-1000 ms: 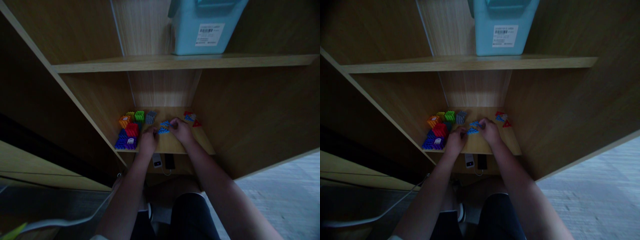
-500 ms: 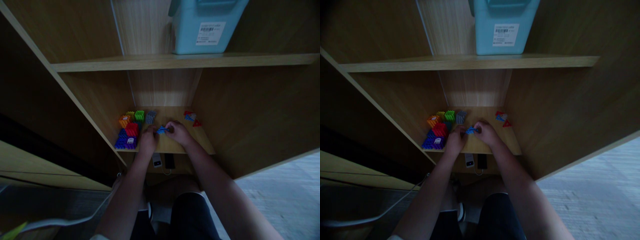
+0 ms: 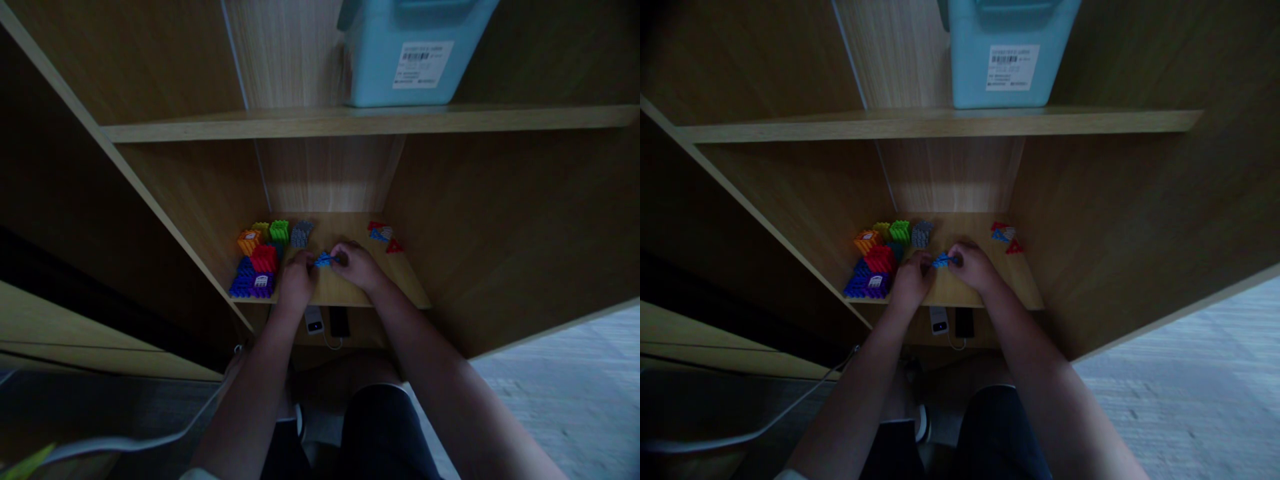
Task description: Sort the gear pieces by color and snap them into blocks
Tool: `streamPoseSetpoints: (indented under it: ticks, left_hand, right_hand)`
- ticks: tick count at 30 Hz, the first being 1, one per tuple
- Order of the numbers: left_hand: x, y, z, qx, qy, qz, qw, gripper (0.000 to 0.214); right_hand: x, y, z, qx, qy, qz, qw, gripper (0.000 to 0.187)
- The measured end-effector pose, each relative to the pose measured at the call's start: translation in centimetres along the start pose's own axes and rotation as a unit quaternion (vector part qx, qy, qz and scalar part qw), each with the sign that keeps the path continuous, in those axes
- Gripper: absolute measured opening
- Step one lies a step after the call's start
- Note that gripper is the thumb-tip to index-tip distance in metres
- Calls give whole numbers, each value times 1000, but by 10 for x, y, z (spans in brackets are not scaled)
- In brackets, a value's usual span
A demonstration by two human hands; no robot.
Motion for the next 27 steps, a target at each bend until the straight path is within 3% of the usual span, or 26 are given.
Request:
streamPoseSetpoints:
  ticks: [7, 11, 16, 20, 27]
  left_hand:
    - [0, 0, 1, 4, -2, -3, 1000, 28]
    - [1, 0, 1, 9, 5, 1, 1000, 30]
    - [0, -1, 1, -3, -2, -5, 1000, 31]
    - [0, 1, -1, 2, -2, -3, 1000, 29]
    - [0, 0, 0, 0, -2, -4, 1000, 28]
  right_hand:
    - [-1, 1, 3, -2, -7, -21, 1000, 9]
    - [0, 3, -6, -44, 29, -17, 998, 6]
    - [-9, 39, -38, -188, 147, 136, 962, 36]
    - [-18, 67, -40, -224, 168, 242, 929, 66]
    - [-15, 55, -36, -230, 167, 187, 940, 59]
Point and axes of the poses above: each hand's wrist, its own x-axis towards the middle knuckle, its own z-axis out of the palm, y = z × x, the point moved 10 cm from there along x, towards the middle knuckle, and after that the axes turned 14 degrees about x, right-handed, at the moved point
